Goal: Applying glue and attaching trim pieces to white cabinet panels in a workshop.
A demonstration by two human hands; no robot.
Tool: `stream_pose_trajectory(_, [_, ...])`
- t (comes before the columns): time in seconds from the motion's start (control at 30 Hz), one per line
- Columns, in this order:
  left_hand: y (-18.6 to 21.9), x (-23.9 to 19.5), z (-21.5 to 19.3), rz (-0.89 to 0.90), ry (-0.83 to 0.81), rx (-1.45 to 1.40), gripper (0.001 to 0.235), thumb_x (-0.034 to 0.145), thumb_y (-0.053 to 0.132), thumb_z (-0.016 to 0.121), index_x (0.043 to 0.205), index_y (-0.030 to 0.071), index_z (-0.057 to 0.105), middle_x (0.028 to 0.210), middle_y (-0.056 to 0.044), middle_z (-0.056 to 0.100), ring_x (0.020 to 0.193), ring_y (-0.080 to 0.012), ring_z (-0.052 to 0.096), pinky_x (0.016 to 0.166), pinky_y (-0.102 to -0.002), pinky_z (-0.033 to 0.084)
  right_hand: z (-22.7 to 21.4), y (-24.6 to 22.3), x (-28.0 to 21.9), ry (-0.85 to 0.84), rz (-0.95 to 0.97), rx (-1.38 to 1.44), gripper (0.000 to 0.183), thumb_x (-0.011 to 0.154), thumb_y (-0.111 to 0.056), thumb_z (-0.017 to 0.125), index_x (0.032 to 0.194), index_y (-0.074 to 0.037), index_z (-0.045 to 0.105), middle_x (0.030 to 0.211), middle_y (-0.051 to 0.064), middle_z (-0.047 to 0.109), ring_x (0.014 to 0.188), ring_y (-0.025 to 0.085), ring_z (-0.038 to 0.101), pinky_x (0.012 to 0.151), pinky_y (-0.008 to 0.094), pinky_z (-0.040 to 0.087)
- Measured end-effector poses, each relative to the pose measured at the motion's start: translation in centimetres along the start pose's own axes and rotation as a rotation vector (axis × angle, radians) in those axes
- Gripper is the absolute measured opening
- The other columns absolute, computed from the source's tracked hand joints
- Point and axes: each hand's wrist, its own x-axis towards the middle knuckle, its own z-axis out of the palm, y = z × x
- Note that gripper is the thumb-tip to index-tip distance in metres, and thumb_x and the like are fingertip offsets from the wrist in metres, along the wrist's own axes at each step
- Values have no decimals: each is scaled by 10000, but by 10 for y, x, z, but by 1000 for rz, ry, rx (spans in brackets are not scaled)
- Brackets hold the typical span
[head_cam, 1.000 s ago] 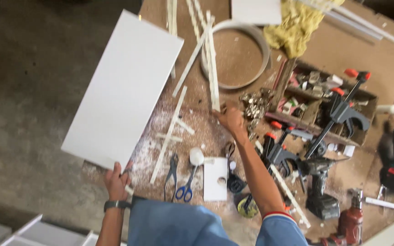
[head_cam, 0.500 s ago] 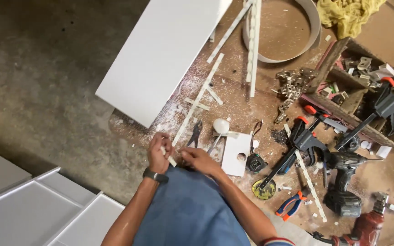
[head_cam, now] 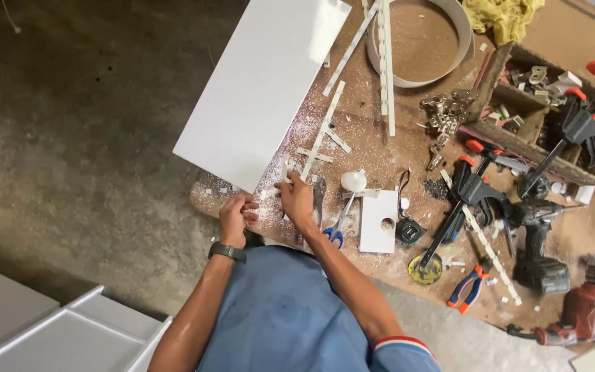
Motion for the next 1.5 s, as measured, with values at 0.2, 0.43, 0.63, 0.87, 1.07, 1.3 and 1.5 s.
stream_pose_trajectory(0.2, [15,35,-31,-161,-210,-214,154,1030,229,561,1042,87,617,912,-94,700,796,-222,709,680,-364,560,39,9,1,145,8,-43,372,953,-118,569,1303,8,559,916,140,795,709,213,781,585,356,609])
stream_pose_trajectory(0.43, [14,67,-20,-330,-502,-192,277,1017,246,589,1150,8,640,1084,-156,718,935,-266,718,860,-409,596,44,34,-28,277,20,-300,303,950,-259,619,1206,-100,649,801,170,752,754,398,720,727,499,574])
stream_pose_trajectory(0.63, [-1,83,-11,-409,-563,-254,362,1021,288,618,1293,54,577,1144,-124,721,969,-244,656,947,-409,525,14,53,-41,213,215,-94,274,972,-298,582,1130,-86,653,788,104,774,725,299,771,714,448,602])
stream_pose_trajectory(0.87, [-3,89,-13,-332,-494,-499,432,1029,364,664,1330,64,586,1020,-106,668,839,-259,609,819,-423,510,4,113,-42,270,144,-271,281,913,-312,642,1041,-73,712,832,181,748,767,349,742,729,468,597])
stream_pose_trajectory(1.07, [12,86,-2,-147,-337,-494,442,987,387,657,1254,39,603,1019,-127,700,859,-308,697,733,-383,558,-24,85,-51,258,331,-431,294,920,-321,612,1090,-93,687,820,247,722,780,411,737,725,519,601])
stream_pose_trajectory(1.3, [33,85,-12,-13,-310,-375,363,982,318,656,1174,11,627,958,-132,719,764,-300,710,657,-367,556,-38,-5,-53,22,305,-669,507,985,-424,572,1216,27,575,847,287,745,800,422,750,763,547,571])
stream_pose_trajectory(1.5, [58,80,-23,-52,-295,-416,347,1002,319,653,1138,1,635,906,-142,719,727,-291,710,624,-358,556,-16,4,-7,-90,317,-843,550,918,-539,663,999,4,705,979,246,745,939,365,743,814,467,591])
